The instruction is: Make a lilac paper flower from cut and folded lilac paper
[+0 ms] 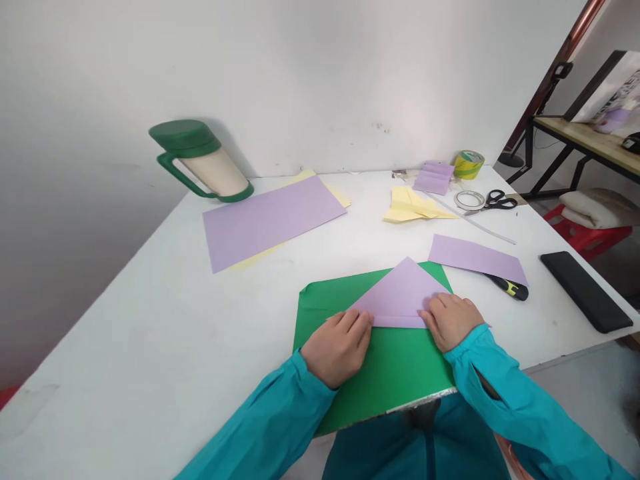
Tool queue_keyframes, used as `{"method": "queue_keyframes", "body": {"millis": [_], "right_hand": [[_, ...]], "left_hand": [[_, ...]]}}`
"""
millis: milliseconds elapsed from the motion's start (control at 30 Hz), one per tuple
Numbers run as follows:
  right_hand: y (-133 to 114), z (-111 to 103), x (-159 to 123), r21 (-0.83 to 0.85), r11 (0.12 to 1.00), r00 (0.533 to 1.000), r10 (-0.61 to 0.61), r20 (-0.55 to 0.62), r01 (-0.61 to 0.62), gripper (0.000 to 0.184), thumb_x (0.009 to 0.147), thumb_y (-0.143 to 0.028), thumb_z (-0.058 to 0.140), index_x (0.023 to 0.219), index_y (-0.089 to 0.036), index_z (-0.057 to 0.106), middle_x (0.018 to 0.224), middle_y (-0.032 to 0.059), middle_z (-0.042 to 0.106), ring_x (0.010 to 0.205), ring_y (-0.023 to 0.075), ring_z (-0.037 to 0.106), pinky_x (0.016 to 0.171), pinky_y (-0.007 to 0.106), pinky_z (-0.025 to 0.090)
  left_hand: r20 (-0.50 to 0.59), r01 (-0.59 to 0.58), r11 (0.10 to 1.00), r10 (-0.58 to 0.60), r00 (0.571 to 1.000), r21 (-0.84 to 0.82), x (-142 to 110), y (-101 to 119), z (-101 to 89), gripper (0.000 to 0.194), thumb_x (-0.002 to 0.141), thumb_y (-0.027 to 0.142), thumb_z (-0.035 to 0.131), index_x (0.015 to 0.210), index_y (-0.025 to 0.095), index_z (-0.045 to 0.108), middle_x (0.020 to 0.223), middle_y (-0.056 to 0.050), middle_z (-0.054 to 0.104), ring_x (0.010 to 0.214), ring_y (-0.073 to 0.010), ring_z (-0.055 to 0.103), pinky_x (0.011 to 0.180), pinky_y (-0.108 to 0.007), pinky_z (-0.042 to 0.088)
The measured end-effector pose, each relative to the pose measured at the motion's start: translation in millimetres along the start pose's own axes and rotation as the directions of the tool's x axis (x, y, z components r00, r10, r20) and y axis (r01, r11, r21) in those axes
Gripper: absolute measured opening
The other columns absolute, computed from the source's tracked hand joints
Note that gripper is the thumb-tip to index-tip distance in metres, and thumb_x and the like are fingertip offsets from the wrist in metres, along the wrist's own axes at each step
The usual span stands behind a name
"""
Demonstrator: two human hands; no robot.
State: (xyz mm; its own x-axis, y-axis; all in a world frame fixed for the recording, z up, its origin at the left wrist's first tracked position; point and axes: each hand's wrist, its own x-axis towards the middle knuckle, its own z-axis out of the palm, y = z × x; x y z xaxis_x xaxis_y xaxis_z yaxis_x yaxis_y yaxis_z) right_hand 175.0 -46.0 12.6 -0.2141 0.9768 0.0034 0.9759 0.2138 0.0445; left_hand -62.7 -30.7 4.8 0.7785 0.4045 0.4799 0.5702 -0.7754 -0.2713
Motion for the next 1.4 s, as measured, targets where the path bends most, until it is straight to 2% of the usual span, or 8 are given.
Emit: {"method": "queue_keyframes", "body": {"millis": [167,300,400,500,633,800,1133,1400], "right_hand": [[1.5,0.3,0.0,-0.013,1.000,1.000,-0.016,-0.026,0.015,0.031,0.095,-0.040,0.038,0.090,-0.021,0.063,0.097,0.0066,0.065,0.084,0.0214,0.056,0.065,0.032,0.029],[8.7,6.5,-7.1,-0.020,0.991,0.978,-0.136,-0.159,0.135,0.031,0.093,-0.042,0.041,0.085,-0.022,0.064,0.085,0.0061,0.064,0.076,0.0198,0.052,0.062,0.031,0.027],[9.8,7.9,-23.4,-0.042,0.971,0.903,-0.235,-0.360,0.236,0.026,0.092,-0.035,0.046,0.083,-0.023,0.066,0.076,0.0056,0.062,0.072,0.0195,0.050,0.062,0.031,0.028],[8.7,9.6,-44.6,-0.034,0.953,0.826,-0.279,-0.489,0.301,0.023,0.091,-0.028,0.047,0.097,-0.021,0.068,0.088,0.0089,0.065,0.083,0.0219,0.052,0.070,0.033,0.035],[8.9,15.8,-64.1,0.054,0.951,0.873,-0.257,-0.415,0.306,0.036,0.091,-0.032,0.045,0.119,-0.017,0.060,0.113,0.0151,0.061,0.102,0.0278,0.050,0.083,0.041,0.041],[9.1,21.0,-67.7,0.087,0.954,0.888,-0.231,-0.397,0.287,0.039,0.089,-0.031,0.046,0.123,-0.016,0.058,0.117,0.0158,0.059,0.106,0.0295,0.049,0.087,0.045,0.042],[12.7,18.9,-64.9,0.035,0.951,0.870,-0.267,-0.414,0.308,0.036,0.090,-0.029,0.046,0.122,-0.017,0.059,0.114,0.0135,0.061,0.102,0.0268,0.050,0.083,0.039,0.042],[15.2,19.4,-47.8,0.125,0.958,0.878,-0.177,-0.445,0.257,0.018,0.089,-0.029,0.054,0.099,-0.028,0.069,0.099,0.0059,0.064,0.089,0.0197,0.051,0.071,0.032,0.035]], "left_hand": [[-0.047,-0.025,1.000,0.024,0.999,-0.008,-1.5,-2.9,-0.2,0.025,0.089,0.007,0.039,0.089,0.013,0.064,0.082,-0.009,0.066,0.075,-0.0185,0.060,0.063,-0.031,0.053],[-0.044,0.008,1.000,-0.009,0.999,-0.022,-4.3,-3.3,-6.6,0.023,0.090,0.011,0.043,0.096,0.009,0.064,0.094,-0.014,0.068,0.087,-0.0223,0.062,0.074,-0.036,0.055],[-0.012,0.047,0.997,-0.048,0.999,-0.062,-9.4,5.0,-13.4,0.025,0.090,0.012,0.042,0.102,0.009,0.063,0.095,-0.014,0.068,0.092,-0.0240,0.062,0.080,-0.039,0.054],[0.036,0.100,0.991,-0.097,0.995,-0.088,-16.8,23.6,-18.0,0.029,0.090,0.011,0.042,0.112,0.010,0.061,0.099,-0.014,0.068,0.095,-0.0253,0.061,0.081,-0.040,0.052],[0.129,0.229,0.973,-0.224,0.966,-0.026,-24.3,52.8,-19.0,0.037,0.091,0.030,0.044,0.114,0.007,0.061,0.121,-0.019,0.060,0.112,-0.0345,0.054,0.091,-0.048,0.046],[0.169,0.304,0.952,-0.307,0.937,0.045,-26.0,69.6,-17.6,0.048,0.092,0.038,0.037,0.122,0.006,0.056,0.133,-0.019,0.052,0.123,-0.0373,0.045,0.097,-0.051,0.038],[0.148,0.315,0.948,-0.317,0.937,0.036,-25.7,67.3,-16.6,0.045,0.092,0.037,0.038,0.119,0.008,0.059,0.130,-0.017,0.055,0.121,-0.0358,0.047,0.096,-0.050,0.039],[0.043,0.171,0.985,-0.172,0.984,0.039,-9.1,36.8,-17.3,0.030,0.087,0.006,0.041,0.094,0.012,0.069,0.095,-0.011,0.071,0.086,-0.0254,0.062,0.071,-0.038,0.051]]}}
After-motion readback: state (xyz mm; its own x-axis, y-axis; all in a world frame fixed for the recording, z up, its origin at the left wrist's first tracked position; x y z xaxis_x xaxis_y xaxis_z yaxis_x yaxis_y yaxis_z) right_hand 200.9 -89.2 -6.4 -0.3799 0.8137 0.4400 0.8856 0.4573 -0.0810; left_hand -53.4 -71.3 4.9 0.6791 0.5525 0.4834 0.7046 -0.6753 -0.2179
